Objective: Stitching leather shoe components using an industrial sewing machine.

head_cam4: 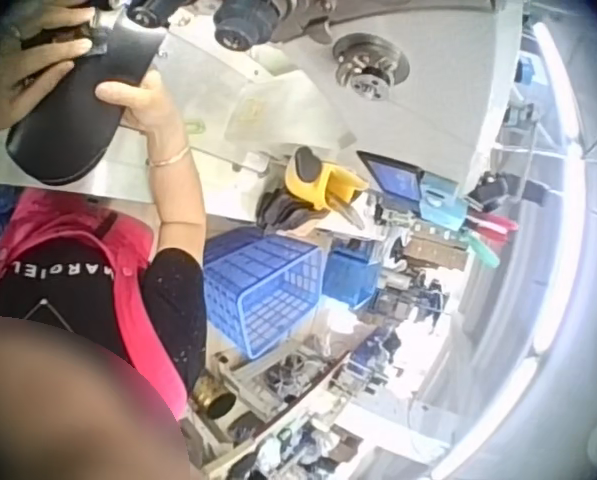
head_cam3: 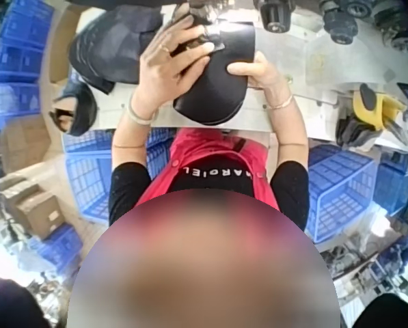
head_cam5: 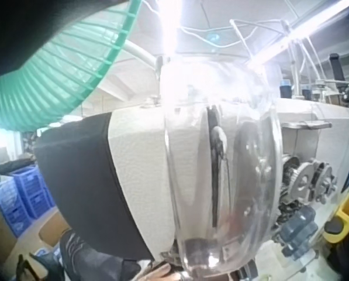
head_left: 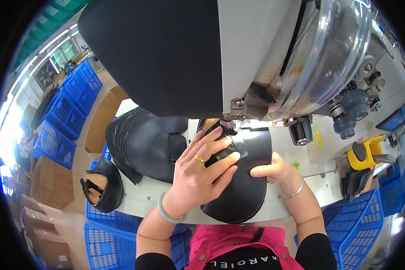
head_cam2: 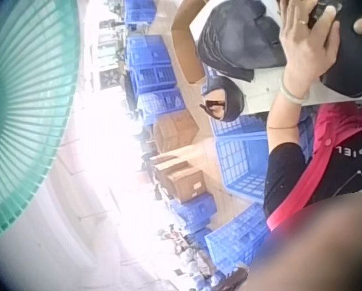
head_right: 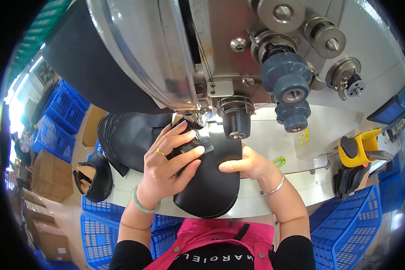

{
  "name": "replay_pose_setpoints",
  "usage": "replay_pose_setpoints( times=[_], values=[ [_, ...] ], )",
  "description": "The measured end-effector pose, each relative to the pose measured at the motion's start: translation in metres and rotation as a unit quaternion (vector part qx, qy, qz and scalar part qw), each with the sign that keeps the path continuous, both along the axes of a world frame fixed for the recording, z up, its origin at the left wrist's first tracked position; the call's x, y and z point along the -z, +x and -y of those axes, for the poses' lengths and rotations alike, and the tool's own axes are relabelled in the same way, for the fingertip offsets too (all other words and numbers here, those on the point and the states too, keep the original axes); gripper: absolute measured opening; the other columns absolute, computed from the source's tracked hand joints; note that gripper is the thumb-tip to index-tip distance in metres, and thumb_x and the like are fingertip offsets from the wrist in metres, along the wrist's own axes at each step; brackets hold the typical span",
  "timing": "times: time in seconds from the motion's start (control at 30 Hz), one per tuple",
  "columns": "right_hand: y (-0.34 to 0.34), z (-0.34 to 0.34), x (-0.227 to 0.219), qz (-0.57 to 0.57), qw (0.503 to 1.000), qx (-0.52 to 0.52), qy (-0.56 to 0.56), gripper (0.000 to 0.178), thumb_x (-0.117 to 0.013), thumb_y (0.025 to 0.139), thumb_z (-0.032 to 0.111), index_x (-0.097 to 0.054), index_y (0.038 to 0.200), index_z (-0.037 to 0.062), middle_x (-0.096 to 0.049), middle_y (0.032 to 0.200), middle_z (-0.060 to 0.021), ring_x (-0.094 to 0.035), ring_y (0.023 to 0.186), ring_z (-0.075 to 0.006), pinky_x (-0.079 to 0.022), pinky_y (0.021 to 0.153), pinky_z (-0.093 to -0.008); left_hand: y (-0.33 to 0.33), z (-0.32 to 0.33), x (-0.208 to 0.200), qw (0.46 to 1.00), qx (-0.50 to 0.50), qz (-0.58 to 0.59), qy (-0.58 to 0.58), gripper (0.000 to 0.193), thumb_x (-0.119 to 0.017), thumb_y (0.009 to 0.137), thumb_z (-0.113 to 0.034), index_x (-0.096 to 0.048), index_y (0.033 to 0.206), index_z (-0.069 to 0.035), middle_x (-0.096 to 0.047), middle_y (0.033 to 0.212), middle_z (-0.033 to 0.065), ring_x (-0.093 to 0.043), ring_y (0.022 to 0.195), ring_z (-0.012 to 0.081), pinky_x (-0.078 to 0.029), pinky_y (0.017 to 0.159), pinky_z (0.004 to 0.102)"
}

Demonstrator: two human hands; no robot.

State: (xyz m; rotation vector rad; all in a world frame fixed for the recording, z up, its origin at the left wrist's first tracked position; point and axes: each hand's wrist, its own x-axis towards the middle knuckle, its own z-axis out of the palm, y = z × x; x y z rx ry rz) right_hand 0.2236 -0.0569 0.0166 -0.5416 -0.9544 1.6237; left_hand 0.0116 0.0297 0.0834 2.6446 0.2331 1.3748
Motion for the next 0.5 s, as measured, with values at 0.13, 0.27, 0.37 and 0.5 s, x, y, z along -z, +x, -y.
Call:
replay_pose_setpoints(
  times=[0.13, 0.27, 0.37, 0.5],
  values=[
    [0.002, -0.002, 0.000, 0.014, 1.000, -0.008, 0.019, 0.052, -0.067, 0.082, -0.003, -0.049, 0.132, -0.0014, -0.060, 0.123, -0.0121, -0.059, 0.113, -0.0216, -0.049, 0.097, -0.0368, 0.002, 0.003, 0.002, 0.999, -0.021, -0.018, 0.023, 0.024, -0.078, 0.069, -0.005, -0.074, 0.092, -0.011, -0.065, 0.107, 0.0115, -0.062, 0.111, 0.0351, -0.048, 0.098, 0.0496],
    [0.004, -0.005, 0.003, 0.027, 0.999, -0.006, 0.016, 0.052, -0.067, 0.082, -0.004, -0.050, 0.132, -0.0013, -0.060, 0.123, -0.0120, -0.059, 0.113, -0.0214, -0.049, 0.097, -0.0363, 0.004, 0.005, 0.001, 0.999, -0.031, -0.015, 0.015, 0.024, -0.079, 0.069, -0.006, -0.074, 0.092, -0.011, -0.064, 0.108, 0.0108, -0.063, 0.111, 0.0344, -0.049, 0.097, 0.0499],
    [0.004, -0.007, 0.004, 0.028, 1.000, 0.002, 0.014, 0.053, -0.068, 0.082, -0.003, -0.050, 0.132, -0.0011, -0.061, 0.123, -0.0120, -0.059, 0.113, -0.0211, -0.048, 0.097, -0.0358, 0.003, 0.003, -0.001, 0.999, -0.030, -0.021, 0.030, 0.024, -0.080, 0.069, -0.007, -0.074, 0.092, -0.011, -0.064, 0.107, 0.0104, -0.063, 0.111, 0.0334, -0.049, 0.097, 0.0498],
    [-0.002, -0.009, 0.002, 0.016, 1.000, 0.013, 0.015, 0.052, -0.068, 0.083, -0.001, -0.050, 0.132, -0.0009, -0.061, 0.123, -0.0119, -0.059, 0.113, -0.0216, -0.049, 0.097, -0.0364, 0.004, -0.006, -0.005, 0.999, -0.014, -0.025, 0.032, 0.021, -0.079, 0.070, -0.009, -0.073, 0.090, -0.010, -0.063, 0.105, 0.0092, -0.063, 0.111, 0.0325, -0.051, 0.095, 0.0488]
  ],
)
